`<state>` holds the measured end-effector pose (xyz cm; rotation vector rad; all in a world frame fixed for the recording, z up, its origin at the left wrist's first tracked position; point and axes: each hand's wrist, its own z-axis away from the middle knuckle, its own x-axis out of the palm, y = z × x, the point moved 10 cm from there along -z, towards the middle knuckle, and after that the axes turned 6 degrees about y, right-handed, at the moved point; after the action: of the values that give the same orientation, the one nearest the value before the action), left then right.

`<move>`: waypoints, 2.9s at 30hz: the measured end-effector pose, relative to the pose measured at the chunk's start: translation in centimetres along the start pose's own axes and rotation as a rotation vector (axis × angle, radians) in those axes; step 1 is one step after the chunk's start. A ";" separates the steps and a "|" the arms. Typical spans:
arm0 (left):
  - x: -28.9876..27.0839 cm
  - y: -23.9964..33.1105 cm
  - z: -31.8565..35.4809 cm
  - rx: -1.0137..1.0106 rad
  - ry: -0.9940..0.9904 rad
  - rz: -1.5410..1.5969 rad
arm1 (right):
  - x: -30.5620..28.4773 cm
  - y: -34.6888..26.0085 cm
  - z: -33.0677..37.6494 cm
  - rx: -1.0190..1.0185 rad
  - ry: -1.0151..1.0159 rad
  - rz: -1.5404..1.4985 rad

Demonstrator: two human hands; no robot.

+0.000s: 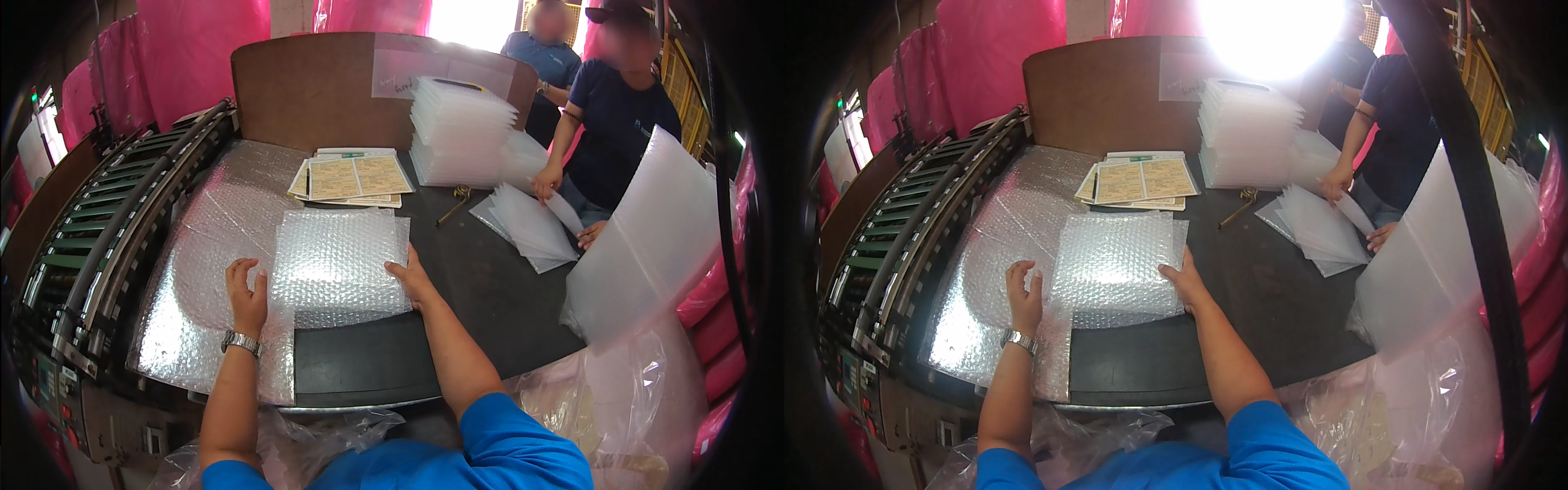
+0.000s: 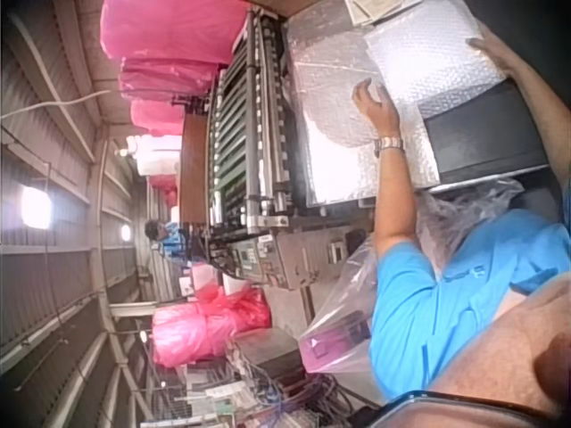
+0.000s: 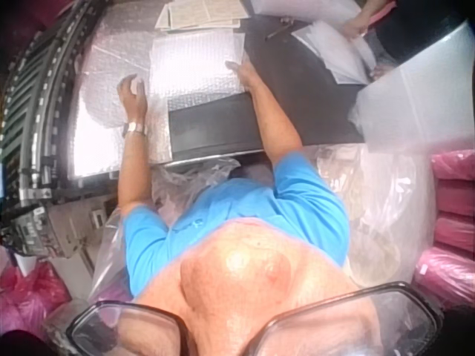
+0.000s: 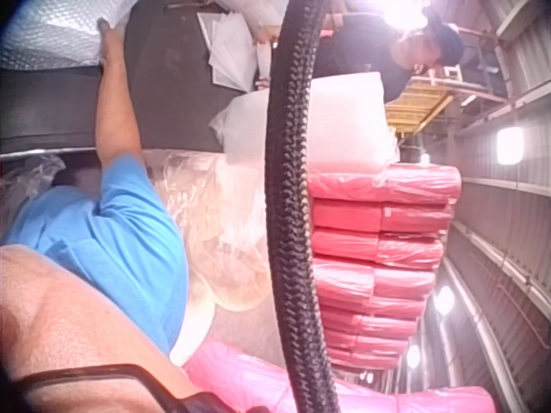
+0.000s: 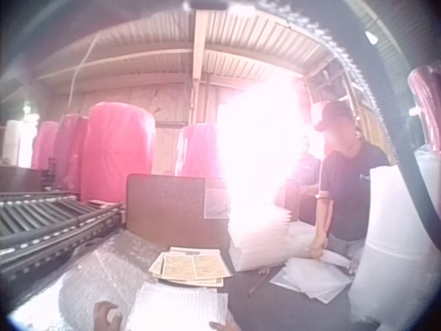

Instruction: The person stacks sheets of bubble wrap on a table. They repeatedly pick up bubble wrap sheets, align them, and place them into a growing stack. Other workers are visible in the background handling similar materials.

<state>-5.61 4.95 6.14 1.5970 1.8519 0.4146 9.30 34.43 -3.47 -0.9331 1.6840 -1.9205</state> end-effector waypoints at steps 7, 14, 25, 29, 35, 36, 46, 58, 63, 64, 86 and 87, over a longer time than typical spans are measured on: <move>1.1 1.0 0.9 0.075 -0.055 -0.107 | -0.1 0.5 -0.2 0.026 0.003 -0.021; 0.7 0.6 0.7 0.057 -0.027 -0.090 | 0.2 0.1 0.2 0.030 -0.018 -0.049; 0.8 0.7 0.7 0.061 -0.036 -0.098 | 0.2 0.1 0.1 0.026 -0.028 -0.025; 0.7 0.7 0.7 0.057 -0.030 -0.089 | 0.3 0.0 0.3 0.032 -0.018 0.004; 0.6 0.9 0.6 0.054 -0.024 -0.070 | 0.1 0.3 -0.1 0.019 -0.041 -0.007; 0.6 0.9 0.6 0.056 -0.021 -0.068 | 0.1 0.5 -0.2 0.023 -0.041 -0.008; 0.3 1.3 0.5 0.077 -0.005 -0.064 | -0.1 0.7 -0.3 0.032 -0.025 0.018; -0.1 1.0 0.5 0.049 0.021 -0.085 | -0.1 1.1 -0.6 0.028 -0.031 -0.005; 0.4 2.9 0.6 0.214 -0.010 -0.420 | -0.2 1.1 -0.7 0.010 -0.048 -0.019; 2.0 2.0 1.1 0.171 -0.150 -0.545 | -0.1 1.1 -0.5 0.014 -0.057 -0.024; 10.4 6.1 9.9 0.543 -0.923 -0.210 | 0.3 0.9 -0.2 -0.038 -0.001 0.017; 9.8 6.1 9.2 0.535 -0.825 -0.236 | 0.8 0.9 0.4 0.007 -0.009 -0.015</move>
<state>4.54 14.03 0.53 1.4967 1.4976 -0.8003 8.95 33.40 -4.21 -0.9530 1.6686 -1.9277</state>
